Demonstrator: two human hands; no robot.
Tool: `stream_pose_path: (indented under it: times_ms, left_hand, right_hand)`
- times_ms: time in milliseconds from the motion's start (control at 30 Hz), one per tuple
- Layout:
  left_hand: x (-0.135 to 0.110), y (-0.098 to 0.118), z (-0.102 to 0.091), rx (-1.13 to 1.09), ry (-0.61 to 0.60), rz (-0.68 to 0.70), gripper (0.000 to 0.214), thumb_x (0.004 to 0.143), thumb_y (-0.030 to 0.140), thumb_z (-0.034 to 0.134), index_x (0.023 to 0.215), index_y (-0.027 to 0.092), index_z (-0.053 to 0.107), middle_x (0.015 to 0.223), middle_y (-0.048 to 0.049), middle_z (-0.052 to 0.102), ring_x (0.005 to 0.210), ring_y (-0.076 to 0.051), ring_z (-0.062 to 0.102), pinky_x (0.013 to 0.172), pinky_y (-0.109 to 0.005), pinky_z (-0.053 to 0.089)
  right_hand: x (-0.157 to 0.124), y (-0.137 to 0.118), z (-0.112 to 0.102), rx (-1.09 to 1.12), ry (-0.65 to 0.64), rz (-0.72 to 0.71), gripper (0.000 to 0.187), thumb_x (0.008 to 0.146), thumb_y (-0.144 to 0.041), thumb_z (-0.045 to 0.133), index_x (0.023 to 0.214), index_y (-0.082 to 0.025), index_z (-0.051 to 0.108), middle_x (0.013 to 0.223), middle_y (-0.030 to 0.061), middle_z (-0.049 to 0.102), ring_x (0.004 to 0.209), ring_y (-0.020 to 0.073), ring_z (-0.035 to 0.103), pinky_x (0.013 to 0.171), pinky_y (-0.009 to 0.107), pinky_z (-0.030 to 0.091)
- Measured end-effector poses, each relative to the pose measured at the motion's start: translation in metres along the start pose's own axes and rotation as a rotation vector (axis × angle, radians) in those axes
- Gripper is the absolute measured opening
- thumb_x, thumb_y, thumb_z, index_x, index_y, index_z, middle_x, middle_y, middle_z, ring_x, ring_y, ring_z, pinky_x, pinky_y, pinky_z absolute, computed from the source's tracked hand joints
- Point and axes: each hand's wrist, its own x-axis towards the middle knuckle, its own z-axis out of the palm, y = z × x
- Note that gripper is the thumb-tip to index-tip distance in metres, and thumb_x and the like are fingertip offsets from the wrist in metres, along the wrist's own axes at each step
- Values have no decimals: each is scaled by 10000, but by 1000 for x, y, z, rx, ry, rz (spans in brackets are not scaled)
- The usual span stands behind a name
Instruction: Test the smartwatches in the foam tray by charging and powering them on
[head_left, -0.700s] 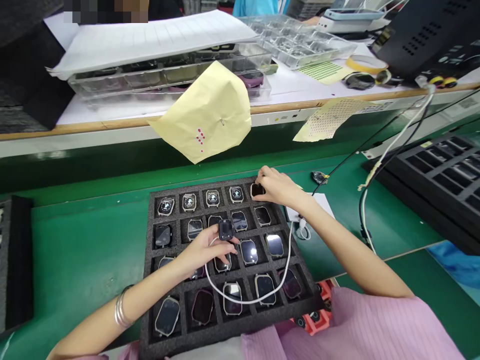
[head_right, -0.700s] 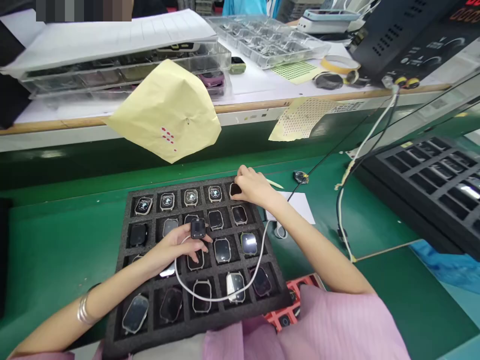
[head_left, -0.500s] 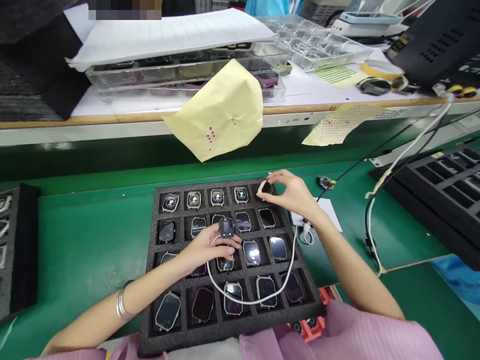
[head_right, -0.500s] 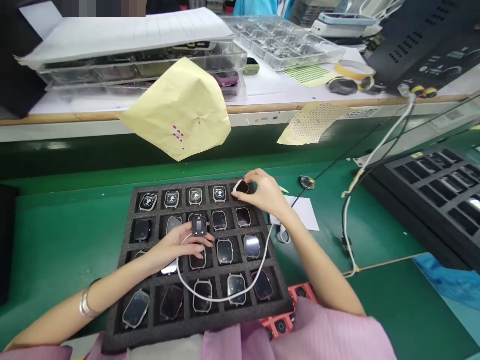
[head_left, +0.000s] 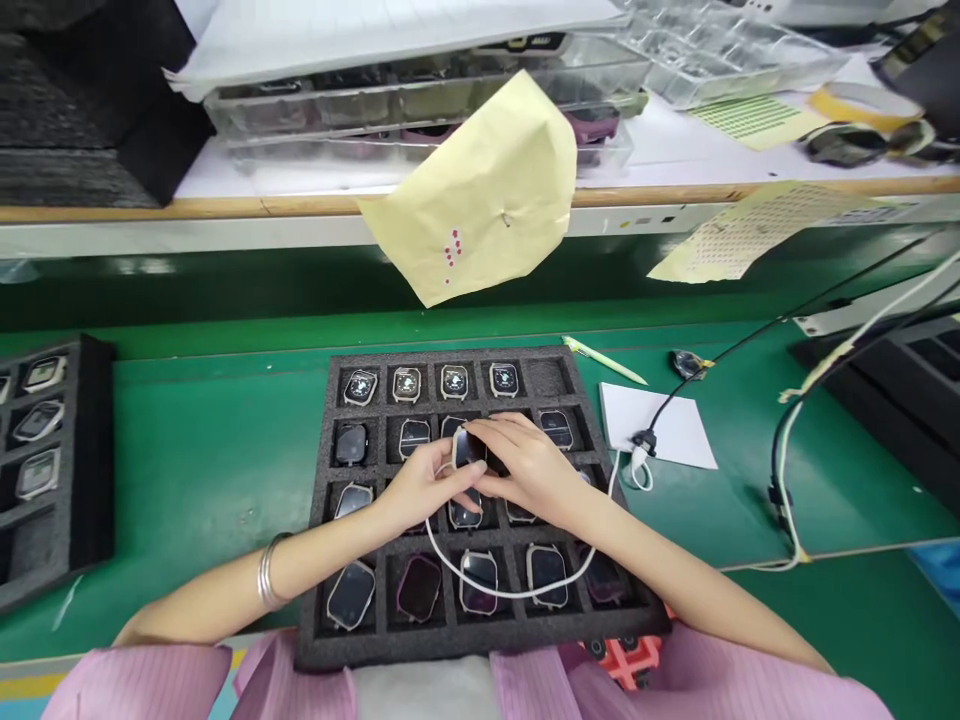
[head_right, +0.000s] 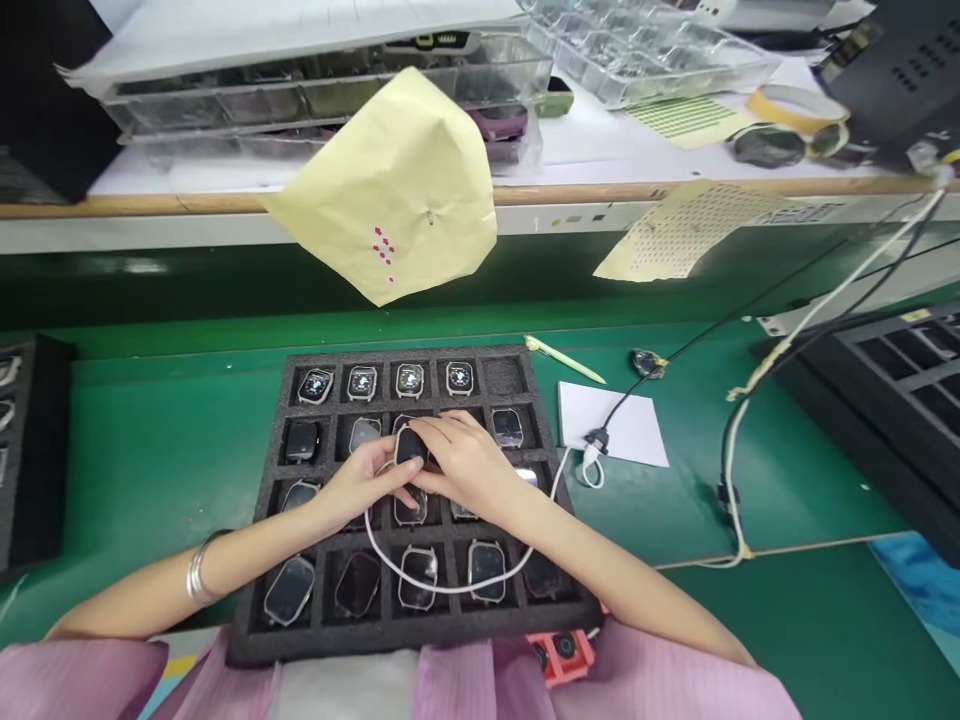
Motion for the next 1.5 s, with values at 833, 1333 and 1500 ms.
stream_pose_path:
  times_ms: [833, 1333, 1500]
  left_hand:
    - [-8, -3, -3, 128, -117, -46, 404, 780, 491, 693, 912, 143, 538, 588, 9, 618, 480, -139, 631, 391, -200, 494]
    - [-3, -10, -2, 290, -33, 91, 335, 817, 431, 672, 967, 132, 642, 849, -32, 646, 794, -173, 567, 750, -286, 452]
    - [-3, -12, -2, 353, -50, 41, 338, 837, 412, 651, 1036, 140, 625, 944, -52, 663, 888, -208, 570, 827, -314, 440]
  right_hand:
    - [-8, -3, -3, 84, 17, -156, 436, 915, -490, 590, 1078, -87, 608, 932, 149, 710, 852, 265, 655, 817, 449, 523]
    - [-13, 4, -4, 130, -52, -111, 361, 909, -386, 631, 1132, -107, 582, 966, 142, 692, 871, 263, 644, 814, 449, 523]
    - [-15, 7, -4, 90, -26, -167, 379, 893, -367, 649, 1109, -60, 593, 932, 154, 698, 855, 273, 642, 808, 445, 527]
